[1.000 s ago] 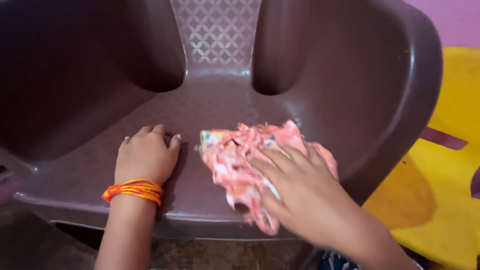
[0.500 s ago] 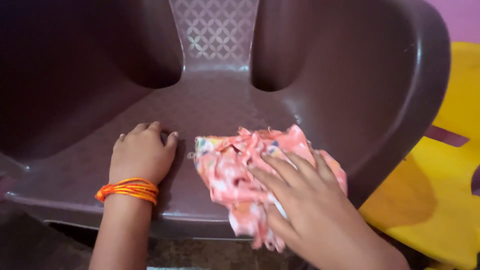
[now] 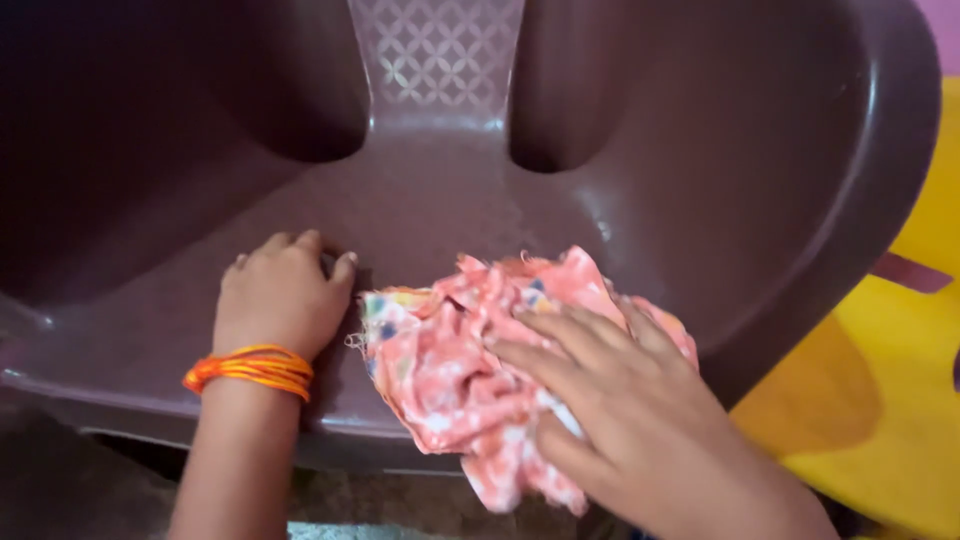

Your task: The person wipes a brown plastic chair with a pink cloth, cleaning the seat, backrest, and edges. The person uses both hands to hold the cloth and wipe different parts of the chair.

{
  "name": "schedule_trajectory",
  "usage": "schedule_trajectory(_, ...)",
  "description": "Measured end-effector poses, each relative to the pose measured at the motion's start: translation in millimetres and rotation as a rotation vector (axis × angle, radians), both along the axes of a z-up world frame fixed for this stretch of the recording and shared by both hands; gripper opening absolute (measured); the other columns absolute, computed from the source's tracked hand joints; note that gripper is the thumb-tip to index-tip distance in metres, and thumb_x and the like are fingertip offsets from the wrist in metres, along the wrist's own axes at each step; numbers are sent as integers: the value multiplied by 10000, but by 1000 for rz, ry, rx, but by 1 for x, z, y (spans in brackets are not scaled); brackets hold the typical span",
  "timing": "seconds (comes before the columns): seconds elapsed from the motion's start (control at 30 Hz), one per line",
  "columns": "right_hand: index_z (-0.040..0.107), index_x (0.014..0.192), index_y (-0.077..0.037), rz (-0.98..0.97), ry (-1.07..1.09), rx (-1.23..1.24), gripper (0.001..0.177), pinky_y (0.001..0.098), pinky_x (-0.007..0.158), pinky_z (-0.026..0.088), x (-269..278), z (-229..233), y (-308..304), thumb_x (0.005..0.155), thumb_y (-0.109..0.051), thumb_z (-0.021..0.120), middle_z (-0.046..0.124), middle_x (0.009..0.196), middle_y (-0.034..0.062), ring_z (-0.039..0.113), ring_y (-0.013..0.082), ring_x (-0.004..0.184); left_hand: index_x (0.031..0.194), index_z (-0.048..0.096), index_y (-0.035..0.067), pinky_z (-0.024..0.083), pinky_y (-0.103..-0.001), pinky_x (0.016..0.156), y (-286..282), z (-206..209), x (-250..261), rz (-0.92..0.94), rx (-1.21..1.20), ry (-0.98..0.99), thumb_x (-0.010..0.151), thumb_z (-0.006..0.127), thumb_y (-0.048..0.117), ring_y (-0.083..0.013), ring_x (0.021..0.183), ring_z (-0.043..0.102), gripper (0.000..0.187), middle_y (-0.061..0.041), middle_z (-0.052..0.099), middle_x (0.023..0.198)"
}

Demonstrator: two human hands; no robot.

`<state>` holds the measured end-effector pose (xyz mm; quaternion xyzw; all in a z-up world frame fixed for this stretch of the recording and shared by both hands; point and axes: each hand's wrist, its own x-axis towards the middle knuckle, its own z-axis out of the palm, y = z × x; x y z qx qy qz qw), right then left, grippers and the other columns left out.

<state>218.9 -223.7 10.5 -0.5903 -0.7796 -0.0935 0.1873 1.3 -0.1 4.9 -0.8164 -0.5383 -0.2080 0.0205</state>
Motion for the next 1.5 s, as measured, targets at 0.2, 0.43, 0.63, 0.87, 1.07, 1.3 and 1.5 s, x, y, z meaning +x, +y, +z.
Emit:
schedule_trajectory(0.2, 505, 1488, -143, -48, 36, -108, 589, 603, 1141, 212, -8, 13, 18, 945, -366, 551, 483, 1509, 148, 361, 353, 1443, 1113, 736, 93, 466, -515, 993, 5, -8, -1, -20, 30, -15, 953, 575, 435, -411, 1085, 651, 411, -186, 701, 1171)
schedule_trajectory(0.43, 515, 1497, -145, 68, 53, -127, 577, 597, 1133, 247, -8, 19, 21, 962, -361, 518, 509, 1530, 132, 405, 327, 1448, 1121, 735, 105, 453, -520, 1011, -1, -1, 0, -20, -6, -38, 937, 574, 435, -418, 1079, 645, 410, -185, 706, 1143)
schedule_trajectory(0.63, 534, 1447, -114, -63, 2, -82, 546, 658, 1074, 271, -21, 15, 34, 936, -306, 545, 536, 1444, 172, 424, 384, 1389, 1078, 728, 83, 456, -517, 1041, 3, -5, -1, -10, 2, -7, 985, 531, 468, -406, 1077, 657, 442, -189, 706, 1143)
schedule_trajectory(0.87, 403, 1540, -95, 68, 346, -51, 606, 526, 1136, 339, -19, 26, 37, 974, -244, 560, 376, 1583, 234, 416, 425, 1423, 1248, 636, 94, 472, -515, 931, -47, 35, 20, -297, 53, -256, 971, 516, 461, -423, 1135, 626, 475, -201, 678, 1185)
schedule_trajectory(1.07, 221, 1583, -33, -40, 284, 233, 752, 560, 1195, 203, -21, 29, 31, 956, -199, 601, 240, 1599, 302, 338, 469, 1462, 1457, 515, 139, 420, -451, 1084, -75, 35, 45, -654, -124, -290, 954, 532, 466, -395, 1280, 569, 601, -264, 452, 1526)
schedule_trajectory(1.3, 113, 1570, 25, -128, 590, 201, 825, 515, 1185, 297, -14, 26, 32, 858, 32, 529, 231, 1584, 344, 302, 502, 1485, 1526, 501, 173, 334, -492, 1134, -73, 34, 50, -810, -132, -190, 902, 603, 534, -415, 1398, 464, 728, -247, 377, 1620)
schedule_trajectory(1.5, 119, 1581, 26, -152, 506, 248, 869, 496, 1153, 335, -13, 19, 34, 822, 31, 544, 212, 1592, 375, 316, 535, 1464, 1432, 632, 191, 357, -501, 1105, -65, 23, 51, -887, -100, -147, 889, 691, 546, -417, 1371, 498, 651, -184, 551, 1513)
